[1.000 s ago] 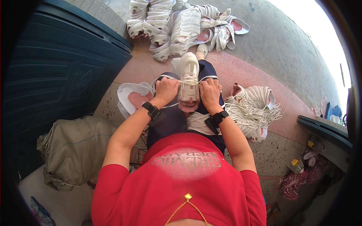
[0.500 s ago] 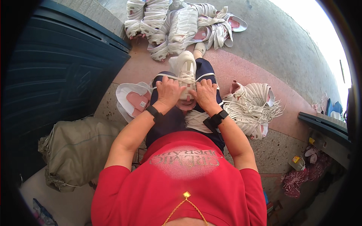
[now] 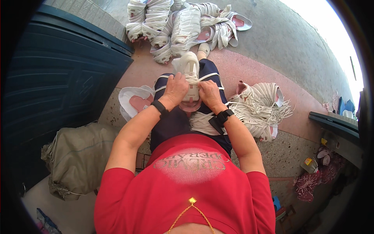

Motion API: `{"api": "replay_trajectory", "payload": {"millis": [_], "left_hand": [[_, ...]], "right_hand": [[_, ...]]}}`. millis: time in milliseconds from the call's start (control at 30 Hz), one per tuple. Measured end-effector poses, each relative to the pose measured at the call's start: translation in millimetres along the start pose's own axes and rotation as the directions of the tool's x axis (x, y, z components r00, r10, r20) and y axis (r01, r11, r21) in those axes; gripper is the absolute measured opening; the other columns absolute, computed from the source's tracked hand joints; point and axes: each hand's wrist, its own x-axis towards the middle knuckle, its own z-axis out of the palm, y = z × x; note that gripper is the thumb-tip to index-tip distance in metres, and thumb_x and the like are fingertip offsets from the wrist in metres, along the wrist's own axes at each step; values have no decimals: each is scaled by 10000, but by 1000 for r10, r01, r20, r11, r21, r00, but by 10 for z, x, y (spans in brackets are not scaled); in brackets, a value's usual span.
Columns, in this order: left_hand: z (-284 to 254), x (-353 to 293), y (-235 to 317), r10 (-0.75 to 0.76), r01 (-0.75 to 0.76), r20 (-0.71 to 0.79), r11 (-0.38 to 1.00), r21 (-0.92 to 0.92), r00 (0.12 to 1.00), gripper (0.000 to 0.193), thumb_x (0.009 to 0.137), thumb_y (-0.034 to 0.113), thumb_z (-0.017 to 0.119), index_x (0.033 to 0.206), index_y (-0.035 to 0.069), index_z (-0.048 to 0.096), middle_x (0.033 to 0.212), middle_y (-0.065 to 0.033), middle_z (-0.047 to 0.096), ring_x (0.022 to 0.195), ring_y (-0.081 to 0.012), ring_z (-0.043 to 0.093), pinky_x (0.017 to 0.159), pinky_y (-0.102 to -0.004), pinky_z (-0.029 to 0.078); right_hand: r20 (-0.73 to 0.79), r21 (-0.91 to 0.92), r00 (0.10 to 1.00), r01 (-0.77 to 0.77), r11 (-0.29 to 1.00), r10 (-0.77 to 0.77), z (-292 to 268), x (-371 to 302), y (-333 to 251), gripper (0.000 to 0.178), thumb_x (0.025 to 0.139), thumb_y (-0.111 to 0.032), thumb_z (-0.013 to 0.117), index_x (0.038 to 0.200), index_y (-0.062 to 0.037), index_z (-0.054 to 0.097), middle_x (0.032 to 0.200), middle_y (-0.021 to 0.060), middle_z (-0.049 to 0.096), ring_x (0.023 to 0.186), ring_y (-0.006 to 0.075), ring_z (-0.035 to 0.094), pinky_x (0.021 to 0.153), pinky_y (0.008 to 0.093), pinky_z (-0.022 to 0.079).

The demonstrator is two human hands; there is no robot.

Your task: The person is threading and tying laces or cords through the upper components of shoes.

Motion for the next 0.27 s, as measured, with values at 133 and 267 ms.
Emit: {"api": "replay_trajectory", "payload": {"millis": [133,267], "left_hand": [[-223,168,-168,-302,64,-104,499,-864,948,82,869,133,714,915,66,708,967,-49,683,940,-246,603,842,-402,466],[-879,394,-365,-315,340,398,-226,-913,861,172,982,232,675,1044,77,716,1124,-84,722,1012,-236,639,940,-370,490]], "right_hand": [[138,-264,987,118,957,-84,-11,58,-99,146,804,-82,625,936,-80,687,877,76,689,933,263,627,804,408,474],[300,-446,953,171,879,-34,-5,183,-169,188,814,-120,626,984,-91,699,930,64,686,963,258,626,818,411,473]]}}
